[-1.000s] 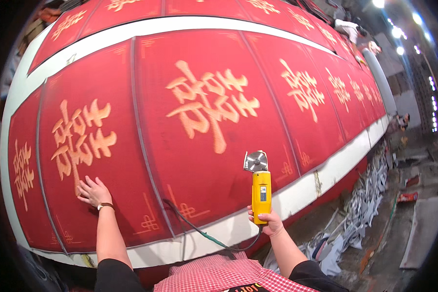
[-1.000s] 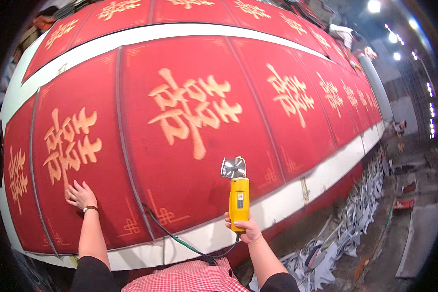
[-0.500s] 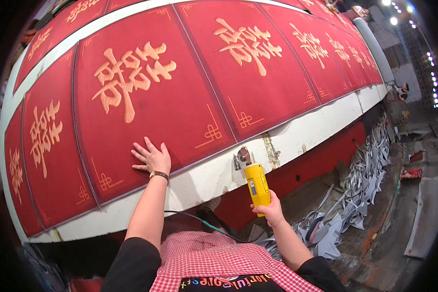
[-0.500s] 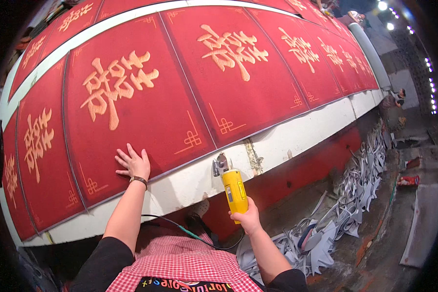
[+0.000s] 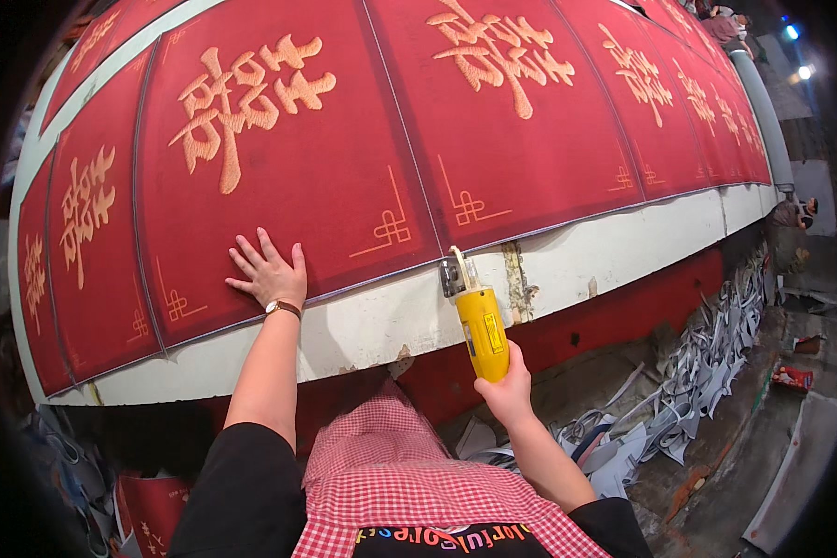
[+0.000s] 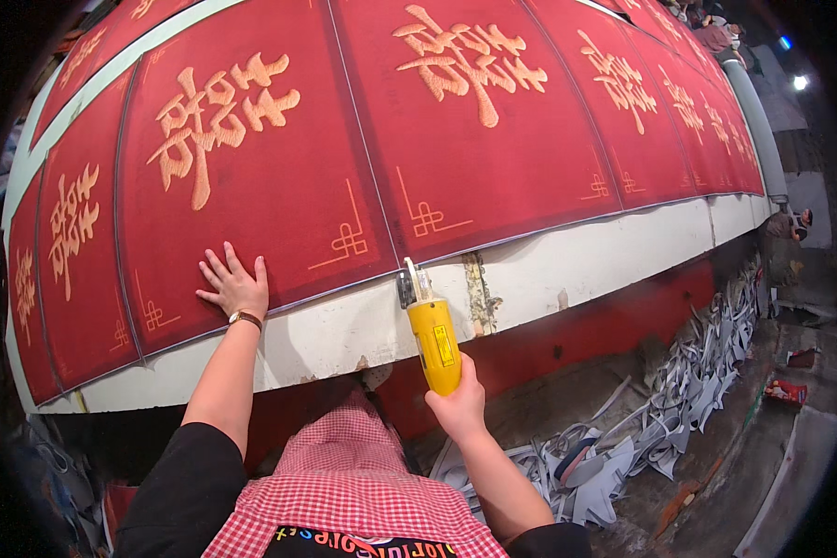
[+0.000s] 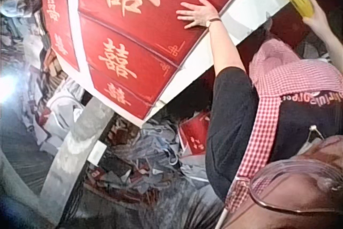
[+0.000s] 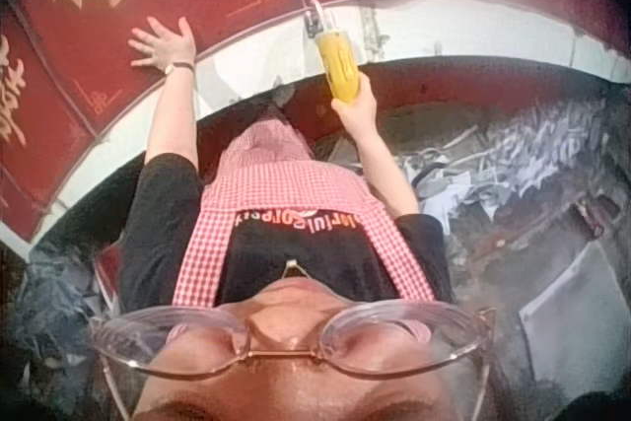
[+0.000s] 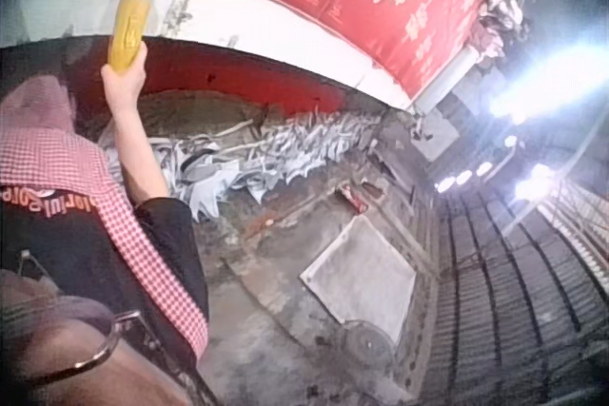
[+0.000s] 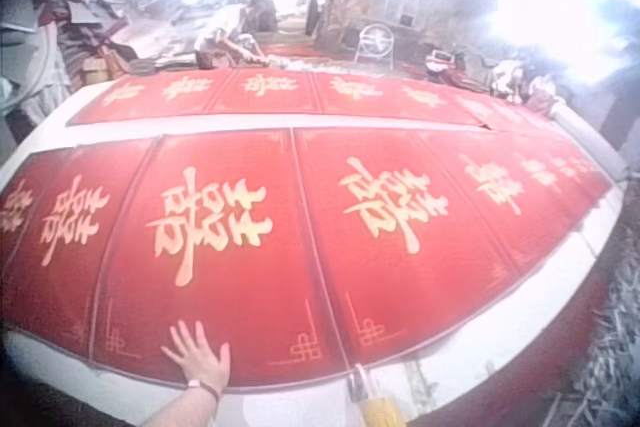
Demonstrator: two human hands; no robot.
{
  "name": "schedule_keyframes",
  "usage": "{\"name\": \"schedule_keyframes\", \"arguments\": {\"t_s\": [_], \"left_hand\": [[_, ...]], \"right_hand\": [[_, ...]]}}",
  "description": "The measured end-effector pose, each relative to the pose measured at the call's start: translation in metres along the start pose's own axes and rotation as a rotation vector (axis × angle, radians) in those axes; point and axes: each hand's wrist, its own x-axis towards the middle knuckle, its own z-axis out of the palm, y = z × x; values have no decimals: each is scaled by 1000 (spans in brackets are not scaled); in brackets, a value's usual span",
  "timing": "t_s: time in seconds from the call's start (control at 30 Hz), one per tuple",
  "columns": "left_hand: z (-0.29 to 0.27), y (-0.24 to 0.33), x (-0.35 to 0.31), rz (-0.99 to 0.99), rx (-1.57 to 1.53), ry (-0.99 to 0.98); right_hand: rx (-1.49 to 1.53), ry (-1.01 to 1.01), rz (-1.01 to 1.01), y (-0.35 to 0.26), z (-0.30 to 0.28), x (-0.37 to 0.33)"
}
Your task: The person uses a powered fabric cutter to trim excess white border material from around red fabric mats featuring gold characters, then cuts between individual mats to separate them on a large workspace.
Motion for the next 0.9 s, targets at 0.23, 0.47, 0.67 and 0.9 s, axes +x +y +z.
{"name": "schedule_keyframes", "arguments": {"t_s": [0.23,0.47,0.67,0.9], "left_hand": [[0,-1,0,-9,-2,-1],[1,-3,0,14,-33,18],[7,-7,1,24,-115,58],[3,35,82,16,-331,302]], "right_hand": [[-31,-10,-47,-7,8,24],[-31,22,-102,-25,19,53],[39,-6,-108,-40,34,94],[75,-13,-118,-74,48,138]]}}
